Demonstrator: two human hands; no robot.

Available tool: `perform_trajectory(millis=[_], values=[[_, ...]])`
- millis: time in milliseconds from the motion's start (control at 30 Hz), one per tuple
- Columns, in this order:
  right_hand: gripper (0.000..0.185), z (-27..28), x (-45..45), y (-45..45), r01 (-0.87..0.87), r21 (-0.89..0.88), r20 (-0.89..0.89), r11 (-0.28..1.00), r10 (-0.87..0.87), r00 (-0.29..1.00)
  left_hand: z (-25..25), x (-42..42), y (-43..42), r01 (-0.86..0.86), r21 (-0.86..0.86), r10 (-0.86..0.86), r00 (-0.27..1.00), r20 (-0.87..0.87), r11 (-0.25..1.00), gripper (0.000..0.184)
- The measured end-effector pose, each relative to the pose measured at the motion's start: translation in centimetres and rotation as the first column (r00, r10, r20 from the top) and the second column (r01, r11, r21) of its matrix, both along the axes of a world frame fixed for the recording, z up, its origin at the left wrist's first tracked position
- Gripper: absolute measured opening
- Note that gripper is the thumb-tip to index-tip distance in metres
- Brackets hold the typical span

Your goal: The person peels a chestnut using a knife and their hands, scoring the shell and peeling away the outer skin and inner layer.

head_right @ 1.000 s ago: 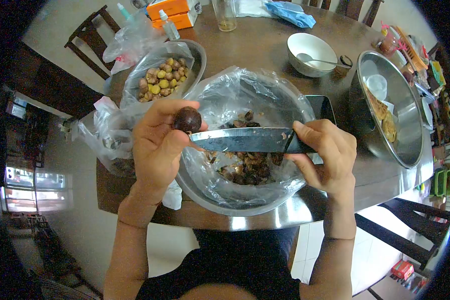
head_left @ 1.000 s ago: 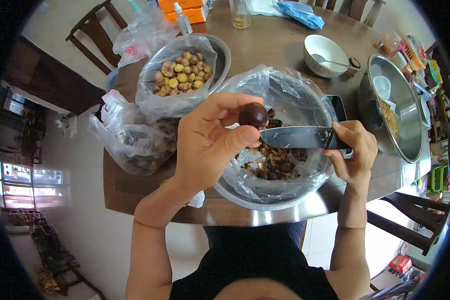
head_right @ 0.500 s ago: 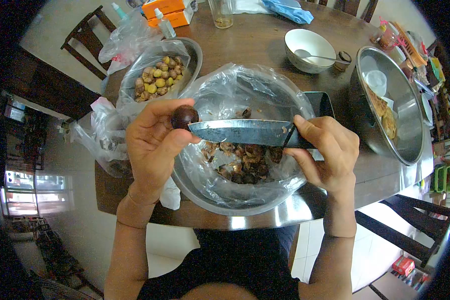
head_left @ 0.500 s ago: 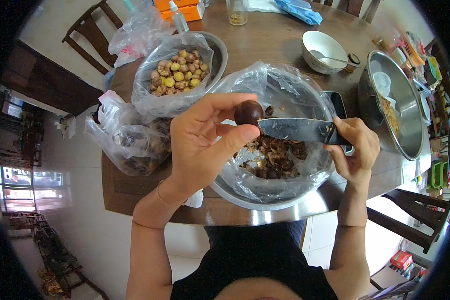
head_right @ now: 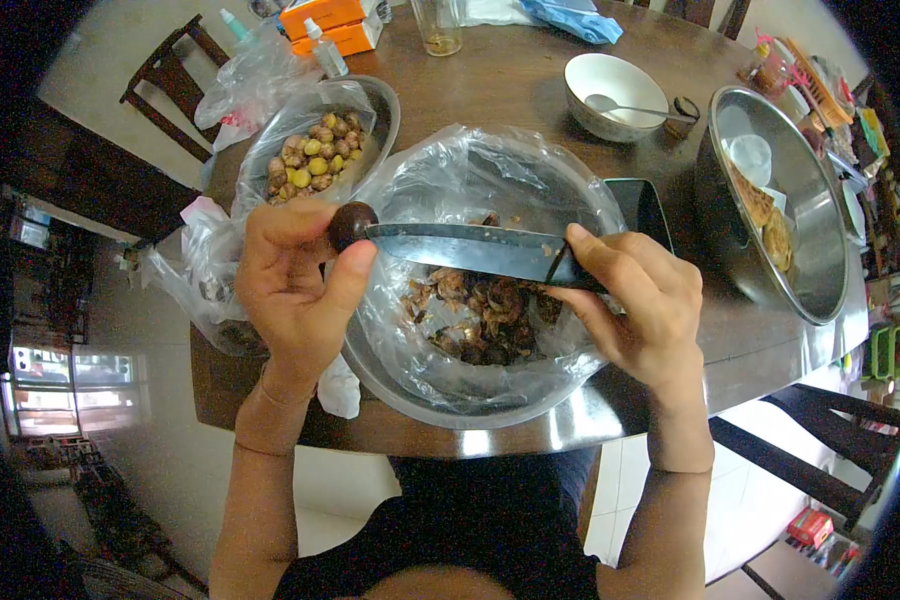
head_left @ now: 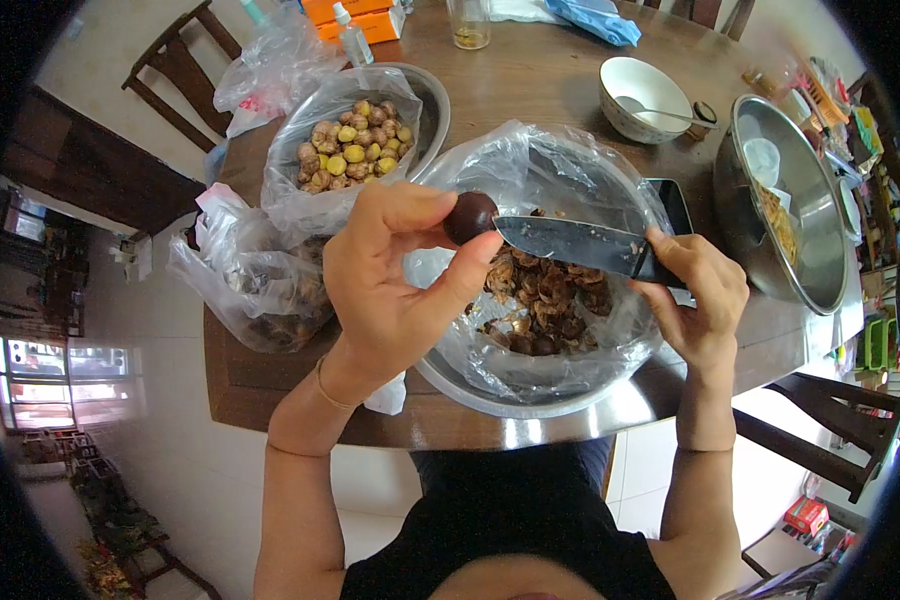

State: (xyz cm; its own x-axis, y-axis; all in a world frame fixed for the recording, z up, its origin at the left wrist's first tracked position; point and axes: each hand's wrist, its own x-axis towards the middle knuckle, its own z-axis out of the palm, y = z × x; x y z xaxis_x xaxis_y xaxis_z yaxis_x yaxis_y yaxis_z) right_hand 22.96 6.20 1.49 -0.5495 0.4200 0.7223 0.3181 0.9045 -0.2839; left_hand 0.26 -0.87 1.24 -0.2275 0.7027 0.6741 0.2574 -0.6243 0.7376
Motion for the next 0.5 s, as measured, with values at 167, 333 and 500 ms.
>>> perform_trajectory(millis=[167, 333, 500], values=[[0.032, -1.1, -1.0, -0.2, 0.088, -0.072, 0.214, 0.994, -0.070, 0.974, -0.1, 1.7, -0.7, 0.038, 0.077, -0.010, 0.940, -0.340, 0.996, 0.032], [0.030, -0.5, 0.9, -0.3, 0.226, -0.224, -0.195, 0.948, -0.271, 0.943, 0.1, 0.0, -0.9, 0.066, 0.081, -0.068, 0.997, 0.023, 0.995, 0.032], [0.031, 0.0, 1.3, -0.7, -0.029, -0.201, -0.116, 0.979, 0.005, 0.993, 0.4, 0.2, -0.9, 0.114, 0.006, -0.113, 0.973, 0.199, 0.993, 0.028]])
